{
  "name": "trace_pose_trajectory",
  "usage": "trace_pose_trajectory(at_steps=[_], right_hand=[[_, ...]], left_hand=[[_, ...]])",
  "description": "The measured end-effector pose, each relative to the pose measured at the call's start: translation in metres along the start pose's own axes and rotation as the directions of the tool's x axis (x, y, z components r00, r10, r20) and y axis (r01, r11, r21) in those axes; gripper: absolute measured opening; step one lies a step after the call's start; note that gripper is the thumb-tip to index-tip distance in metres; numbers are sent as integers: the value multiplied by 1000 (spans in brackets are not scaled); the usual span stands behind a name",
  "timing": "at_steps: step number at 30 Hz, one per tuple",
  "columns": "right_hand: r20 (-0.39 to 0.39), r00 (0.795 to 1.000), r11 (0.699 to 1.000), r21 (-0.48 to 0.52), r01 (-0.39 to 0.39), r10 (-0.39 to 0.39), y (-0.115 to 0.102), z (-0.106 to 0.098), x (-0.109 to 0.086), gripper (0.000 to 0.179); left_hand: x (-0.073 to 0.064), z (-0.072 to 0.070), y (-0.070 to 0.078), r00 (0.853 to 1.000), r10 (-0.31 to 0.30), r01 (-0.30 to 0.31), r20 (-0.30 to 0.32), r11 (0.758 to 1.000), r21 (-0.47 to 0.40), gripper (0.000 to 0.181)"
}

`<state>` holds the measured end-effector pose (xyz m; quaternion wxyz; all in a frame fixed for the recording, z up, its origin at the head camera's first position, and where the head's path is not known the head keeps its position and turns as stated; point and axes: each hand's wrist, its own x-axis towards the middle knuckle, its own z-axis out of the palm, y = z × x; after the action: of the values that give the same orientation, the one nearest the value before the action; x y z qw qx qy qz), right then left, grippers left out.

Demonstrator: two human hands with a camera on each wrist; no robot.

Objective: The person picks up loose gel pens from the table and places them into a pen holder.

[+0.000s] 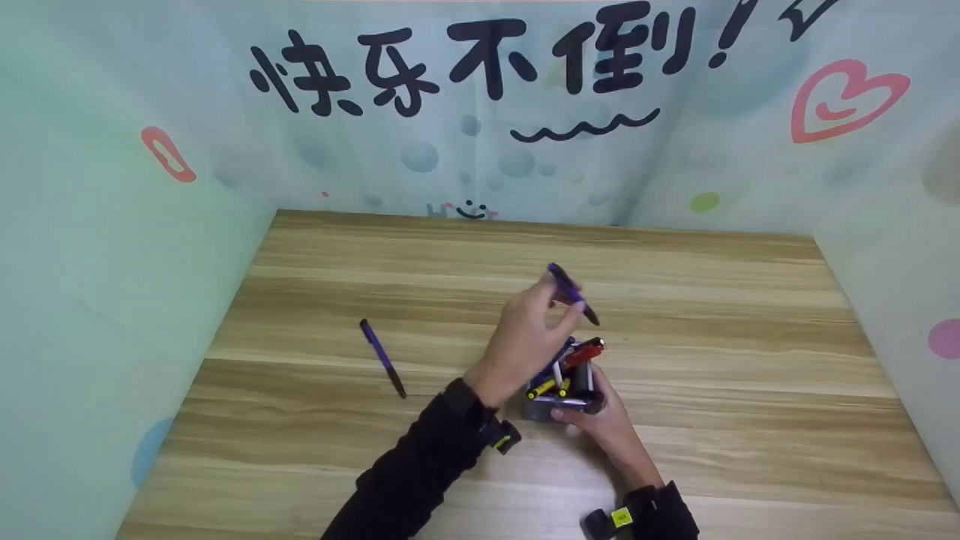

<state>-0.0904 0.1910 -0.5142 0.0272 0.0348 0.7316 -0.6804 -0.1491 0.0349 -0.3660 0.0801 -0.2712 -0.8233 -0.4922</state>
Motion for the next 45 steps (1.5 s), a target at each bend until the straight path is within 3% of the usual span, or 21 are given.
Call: trace_pose_trajectory(at_steps=[3,6,9,23,37,42,45], right_hand=[[2,1000,1000,-12,1,-1,1,0,1,86],[12,1000,1000,-20,1,-1,1,0,1,86],[18,1000,1000,-31,3,-2,1,0,2,85],[35,999,1000,19,-9,9,-3,0,0,81],[20,1000,1000,2,4,-4,0,-1,0,81],[21,1000,1000,-10,7,-7,0,-2,0,80],[25,1000,1000,-11,1,-1,-1,-2,1,79]], left_hand=[[3,10,2,997,31,-40,64,990,139,21],[3,17,1,994,32,-60,105,960,272,24],[3,19,-1,992,22,-61,121,944,325,31],[1,18,0,990,16,-66,138,929,364,33],[-1,20,-6,989,-24,-28,147,939,343,37],[-3,24,-15,977,-75,-8,198,922,388,34],[-4,25,-18,976,-99,21,194,928,372,37]])
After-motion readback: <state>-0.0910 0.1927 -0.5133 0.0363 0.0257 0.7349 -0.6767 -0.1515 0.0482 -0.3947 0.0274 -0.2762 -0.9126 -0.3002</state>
